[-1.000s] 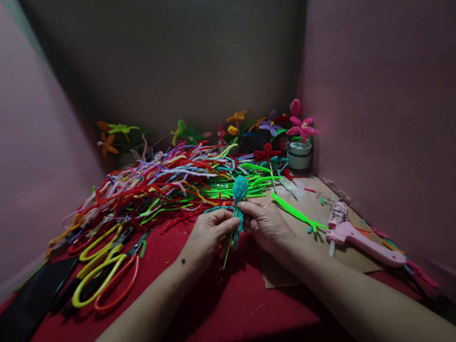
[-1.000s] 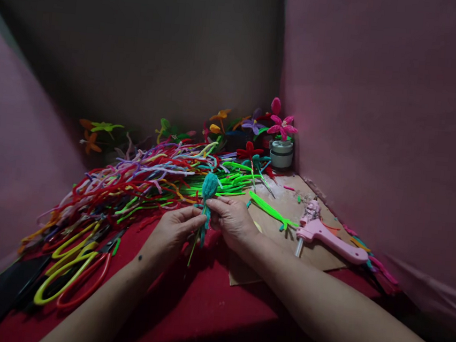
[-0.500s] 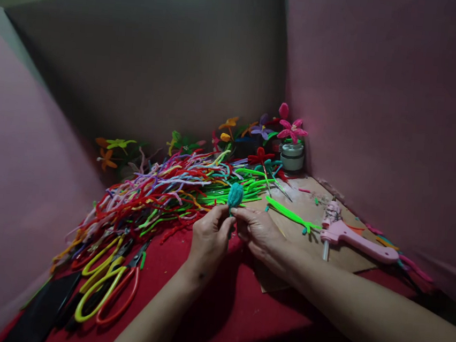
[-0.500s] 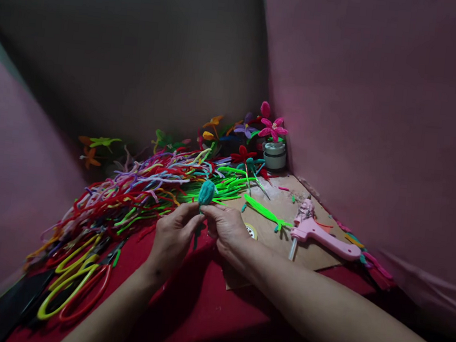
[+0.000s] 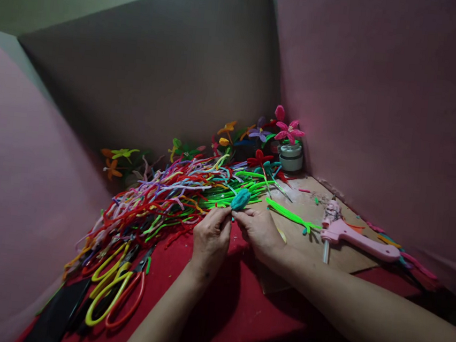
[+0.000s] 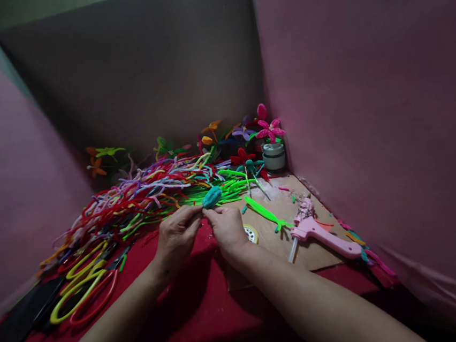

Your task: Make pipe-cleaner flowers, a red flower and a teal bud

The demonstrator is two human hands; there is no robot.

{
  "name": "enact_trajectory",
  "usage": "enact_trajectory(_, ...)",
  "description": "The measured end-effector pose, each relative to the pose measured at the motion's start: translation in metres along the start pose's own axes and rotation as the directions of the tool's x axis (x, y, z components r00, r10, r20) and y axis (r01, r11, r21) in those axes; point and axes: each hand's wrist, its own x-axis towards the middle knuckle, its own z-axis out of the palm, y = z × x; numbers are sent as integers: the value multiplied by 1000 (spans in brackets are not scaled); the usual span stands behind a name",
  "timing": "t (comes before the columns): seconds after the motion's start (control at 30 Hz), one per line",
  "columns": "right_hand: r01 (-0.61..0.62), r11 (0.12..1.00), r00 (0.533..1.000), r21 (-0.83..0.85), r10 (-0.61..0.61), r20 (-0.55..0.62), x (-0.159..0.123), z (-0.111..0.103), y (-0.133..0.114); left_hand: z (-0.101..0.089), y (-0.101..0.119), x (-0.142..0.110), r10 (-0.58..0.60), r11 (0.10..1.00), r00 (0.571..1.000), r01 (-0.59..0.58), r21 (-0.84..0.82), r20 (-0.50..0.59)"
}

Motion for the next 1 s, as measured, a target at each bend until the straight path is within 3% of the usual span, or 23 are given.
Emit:
enact_trajectory(0.13, 3, 1000, 1000, -17, -3, 16, -1, 1, -1, 2, 0, 1, -5, 999, 1000, 4, -40, -13)
enact_trajectory(0.33, -48, 995, 996, 86, 41, 84, -2, 0, -6, -1, -2, 2, -260, 928, 961, 276, -251, 94)
enact_trajectory(0.5, -1, 980, 987, 197, -31, 159, 1, -5, -19, -6, -1, 3, -348, 855, 927, 376, -358, 140)
enact_trajectory(0.7, -70, 973, 978, 218, 24, 206, 4, -6, -22, -11, 9, 2, -372, 769, 908, 418, -483, 194)
enact_trajectory(1.0, -125, 970, 937, 209, 46, 347, 1, -5, -22, -18, 7, 0, -409, 555, 848, 524, -646, 336)
